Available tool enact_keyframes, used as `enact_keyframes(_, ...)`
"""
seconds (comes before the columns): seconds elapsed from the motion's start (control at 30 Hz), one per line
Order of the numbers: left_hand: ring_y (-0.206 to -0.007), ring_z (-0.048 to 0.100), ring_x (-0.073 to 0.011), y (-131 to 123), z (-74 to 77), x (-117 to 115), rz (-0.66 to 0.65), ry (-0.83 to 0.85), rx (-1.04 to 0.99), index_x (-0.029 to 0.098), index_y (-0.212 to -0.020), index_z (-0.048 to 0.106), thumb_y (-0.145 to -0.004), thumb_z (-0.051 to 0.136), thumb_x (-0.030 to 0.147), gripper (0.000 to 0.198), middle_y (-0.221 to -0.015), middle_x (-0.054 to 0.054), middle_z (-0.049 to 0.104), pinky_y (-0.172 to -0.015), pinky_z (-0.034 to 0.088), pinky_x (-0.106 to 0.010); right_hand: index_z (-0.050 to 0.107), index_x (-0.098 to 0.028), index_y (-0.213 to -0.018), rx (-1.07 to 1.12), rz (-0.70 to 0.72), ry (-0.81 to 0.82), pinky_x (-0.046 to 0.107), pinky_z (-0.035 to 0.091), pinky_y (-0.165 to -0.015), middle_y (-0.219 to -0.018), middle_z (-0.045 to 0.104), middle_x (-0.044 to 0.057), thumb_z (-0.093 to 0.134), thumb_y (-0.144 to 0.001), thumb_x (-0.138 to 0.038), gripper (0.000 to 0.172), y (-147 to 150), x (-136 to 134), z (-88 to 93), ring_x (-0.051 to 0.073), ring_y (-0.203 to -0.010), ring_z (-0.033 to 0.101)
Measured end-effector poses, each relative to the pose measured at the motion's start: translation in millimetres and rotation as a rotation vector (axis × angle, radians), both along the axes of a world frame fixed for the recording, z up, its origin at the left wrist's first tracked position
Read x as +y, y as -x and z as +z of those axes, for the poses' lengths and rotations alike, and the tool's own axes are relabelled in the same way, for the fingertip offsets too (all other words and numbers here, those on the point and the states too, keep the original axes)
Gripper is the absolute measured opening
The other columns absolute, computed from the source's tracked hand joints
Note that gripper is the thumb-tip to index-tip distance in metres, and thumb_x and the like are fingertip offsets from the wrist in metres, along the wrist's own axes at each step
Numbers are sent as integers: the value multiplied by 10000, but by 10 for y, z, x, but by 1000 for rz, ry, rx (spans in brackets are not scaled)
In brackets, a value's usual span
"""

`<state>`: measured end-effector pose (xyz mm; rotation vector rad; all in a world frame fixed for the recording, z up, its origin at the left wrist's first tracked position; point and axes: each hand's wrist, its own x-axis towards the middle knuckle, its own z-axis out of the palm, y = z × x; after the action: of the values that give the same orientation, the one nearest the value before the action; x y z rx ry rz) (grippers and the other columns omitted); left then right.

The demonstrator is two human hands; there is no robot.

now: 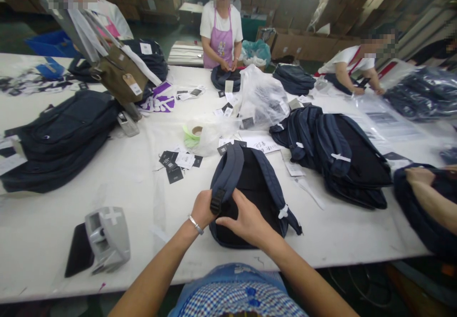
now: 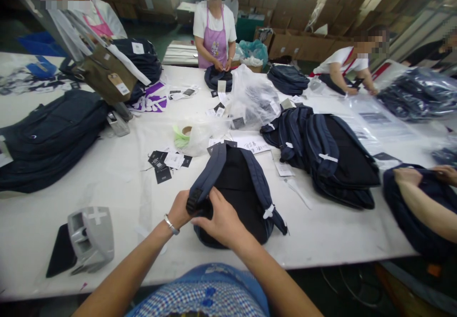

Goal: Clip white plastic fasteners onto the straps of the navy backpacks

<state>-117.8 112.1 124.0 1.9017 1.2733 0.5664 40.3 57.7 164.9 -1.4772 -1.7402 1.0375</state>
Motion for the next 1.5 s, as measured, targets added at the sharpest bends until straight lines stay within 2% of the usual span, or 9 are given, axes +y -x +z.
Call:
enact_keyframes(0.17,-680,647,-232,-75,109,67,-53,-7,33,171,-737,709,-675,593,197,135,-688,-76,704,-580,418,-269,608,-210,-1026,-151,-136,-5,380,472,-869,-1029,651,98,539,-746,-97,310,-64,74,-136,266,-989,607)
enact_keyframes(0.3,-658,641,-202,-36,125,119,-20,4,57,185,-750,712,-752,539,203,173,-694,-70,712,-571,391,-250,638,-234,-905,64,-137,163,328,499,-693,-818,691,49,515,-831,-214,145,-156,89,-108,221,-727,659)
enact_keyframes(0.4,-661,638,-211,25,74,126,-20,53,47,175,-701,710,-717,601,221,120,-666,-68,708,-580,402,-253,644,-208,-876,353,10,417,300,494,-588,-737,688,34,447,-896,-407,280,-112,24,-131,185,-598,643)
enact_keyframes(0.5,-659,643,-226,55,6,82,-109,110,-18,164,-652,707,-692,632,234,111,-652,-64,708,-601,432,-272,660,-192,-697,339,51,357,315,492,-671,-723,678,35,497,-866,-428,333,-16,-54,-278,201,-700,636)
enact_keyframes(0.63,-716,659,-217,68,-108,-61,-54,259,-262,162,-818,732,-759,575,260,194,-764,-50,731,-670,488,-293,687,-194,-697,258,-103,219,303,494,-619,-713,649,30,597,-794,-330,189,62,-107,-494,185,-635,606)
enact_keyframes(0.83,-905,642,-204,120,-211,-350,84,414,-590,140,-1091,640,-799,587,293,333,-995,-76,706,-852,491,-329,670,-187,-763,475,-336,313,304,551,-584,-759,640,45,632,-774,-457,274,118,-90,-587,174,-604,634)
enact_keyframes(1.2,-760,621,-197,138,-33,-290,330,219,-343,132,-867,685,-783,618,416,303,-788,-24,705,-710,496,-297,697,-145,-912,549,-179,382,287,549,-610,-815,692,72,644,-752,-503,395,-28,182,-168,174,-689,669)
enact_keyframes(1.37,-857,634,-217,69,221,-216,205,180,-317,146,-914,689,-809,590,355,253,-859,-40,712,-805,503,-339,662,-164,-885,531,-57,291,235,468,-564,-758,668,27,610,-783,-514,368,-155,379,116,141,-665,605)
enact_keyframes(1.5,-965,645,-230,-66,326,-238,121,305,-470,144,-1146,620,-809,601,344,393,-1017,-88,708,-926,477,-396,642,-163,-935,705,-96,345,270,499,-701,-904,686,49,646,-767,-465,346,-158,567,214,159,-795,631)
